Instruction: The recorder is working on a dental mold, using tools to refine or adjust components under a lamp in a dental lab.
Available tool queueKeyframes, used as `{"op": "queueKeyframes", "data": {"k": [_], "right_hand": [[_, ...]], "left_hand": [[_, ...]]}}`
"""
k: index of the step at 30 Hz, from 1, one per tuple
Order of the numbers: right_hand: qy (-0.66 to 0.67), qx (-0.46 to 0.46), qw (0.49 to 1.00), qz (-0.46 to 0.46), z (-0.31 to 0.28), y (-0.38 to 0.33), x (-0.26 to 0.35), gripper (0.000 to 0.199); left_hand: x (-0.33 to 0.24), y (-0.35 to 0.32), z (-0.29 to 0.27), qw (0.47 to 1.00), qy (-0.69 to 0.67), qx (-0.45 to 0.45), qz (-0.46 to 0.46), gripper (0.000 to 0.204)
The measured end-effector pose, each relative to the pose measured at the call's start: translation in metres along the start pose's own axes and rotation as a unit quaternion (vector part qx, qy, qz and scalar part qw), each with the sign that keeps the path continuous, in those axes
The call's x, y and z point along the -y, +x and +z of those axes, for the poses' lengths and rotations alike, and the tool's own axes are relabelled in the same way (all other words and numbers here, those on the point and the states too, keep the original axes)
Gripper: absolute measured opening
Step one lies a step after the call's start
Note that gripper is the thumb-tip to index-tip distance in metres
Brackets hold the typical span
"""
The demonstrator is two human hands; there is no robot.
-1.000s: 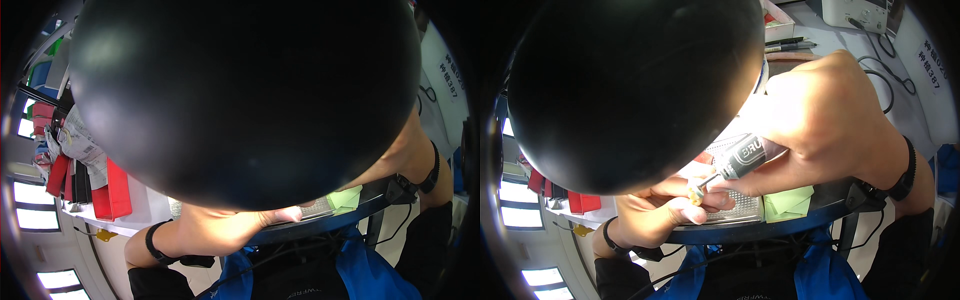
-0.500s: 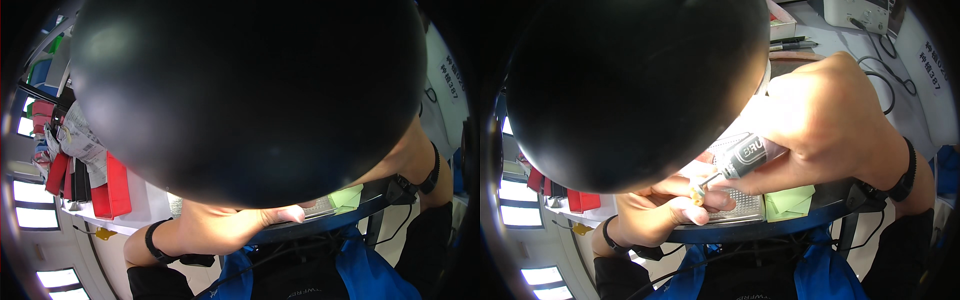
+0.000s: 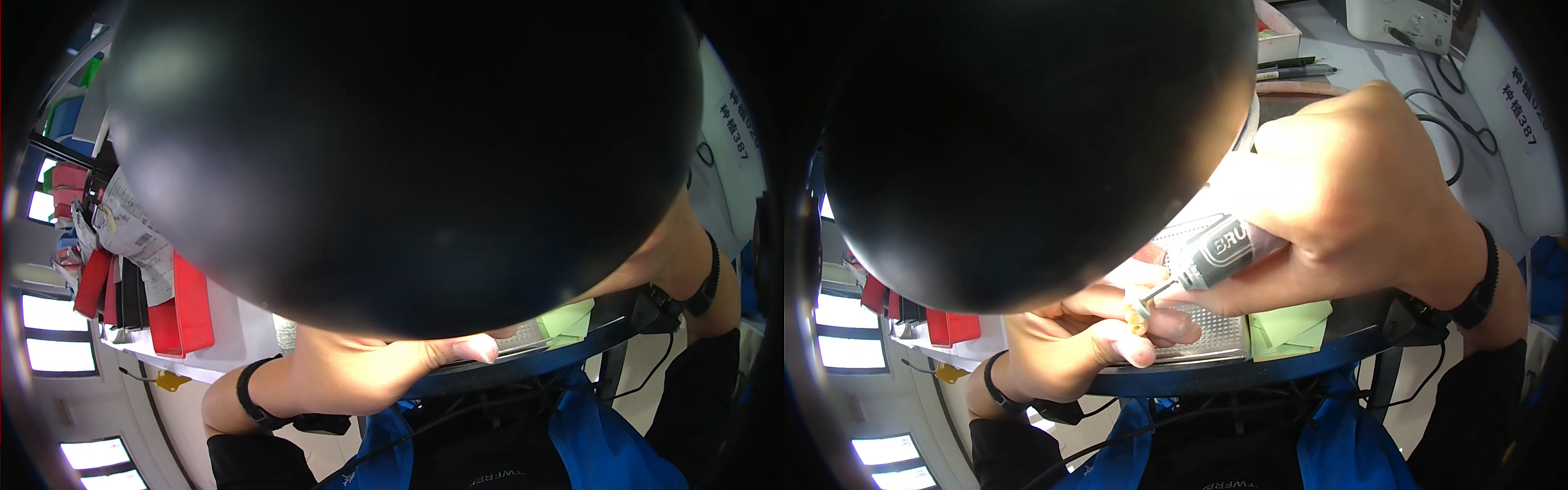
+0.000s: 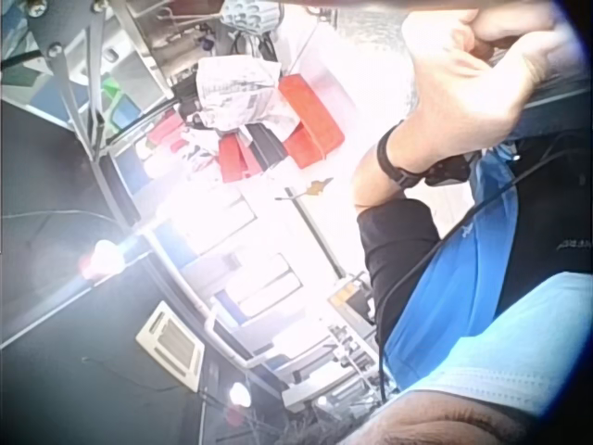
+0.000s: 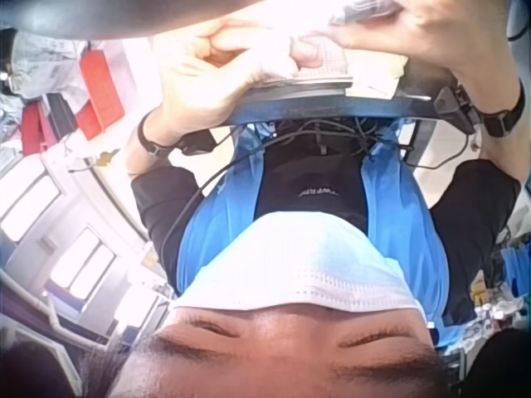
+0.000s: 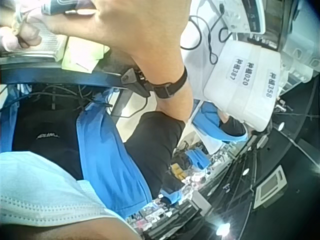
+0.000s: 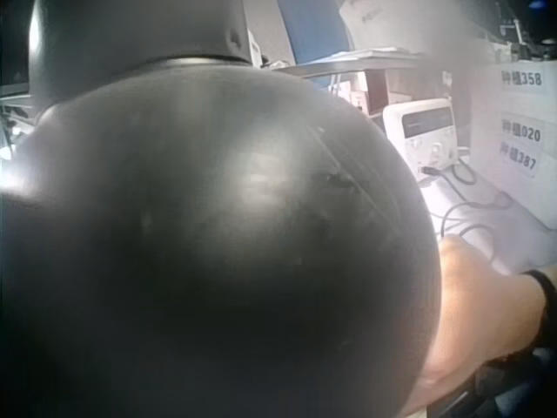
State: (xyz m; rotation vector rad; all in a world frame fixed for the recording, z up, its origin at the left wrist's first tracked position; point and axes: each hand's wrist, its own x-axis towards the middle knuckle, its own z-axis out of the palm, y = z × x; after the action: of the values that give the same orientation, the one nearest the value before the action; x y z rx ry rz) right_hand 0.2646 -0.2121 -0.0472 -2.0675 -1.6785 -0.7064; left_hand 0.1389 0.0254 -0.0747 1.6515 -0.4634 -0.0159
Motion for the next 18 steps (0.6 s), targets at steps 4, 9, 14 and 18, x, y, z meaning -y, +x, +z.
{"op": "queueKeyframes", "data": {"k": [4, 9, 14, 18], "right_hand": [[0.009, -0.013, 1.0, 0.008, 0.002, 0.0, 0.002, 0.044], [0.03, -0.073, 0.997, 0.008, 0.005, -0.001, 0.001, 0.043], [0.095, -0.105, 0.99, 0.0, 0.013, -0.005, -0.005, 0.04], [0.202, -0.058, 0.976, 0.057, 0.018, -0.01, -0.008, 0.035]], "left_hand": [[-0.004, -0.002, 0.005, 0.999, -0.031, -0.031, -0.027, 0.013], [-0.007, -0.001, 0.003, 0.996, -0.067, 0.002, -0.057, 0.015], [-0.012, 0.0, 0.003, 0.995, -0.08, 0.002, -0.064, 0.014], [-0.013, -0.001, -0.001, 0.991, -0.089, 0.022, -0.099, 0.015]]}}
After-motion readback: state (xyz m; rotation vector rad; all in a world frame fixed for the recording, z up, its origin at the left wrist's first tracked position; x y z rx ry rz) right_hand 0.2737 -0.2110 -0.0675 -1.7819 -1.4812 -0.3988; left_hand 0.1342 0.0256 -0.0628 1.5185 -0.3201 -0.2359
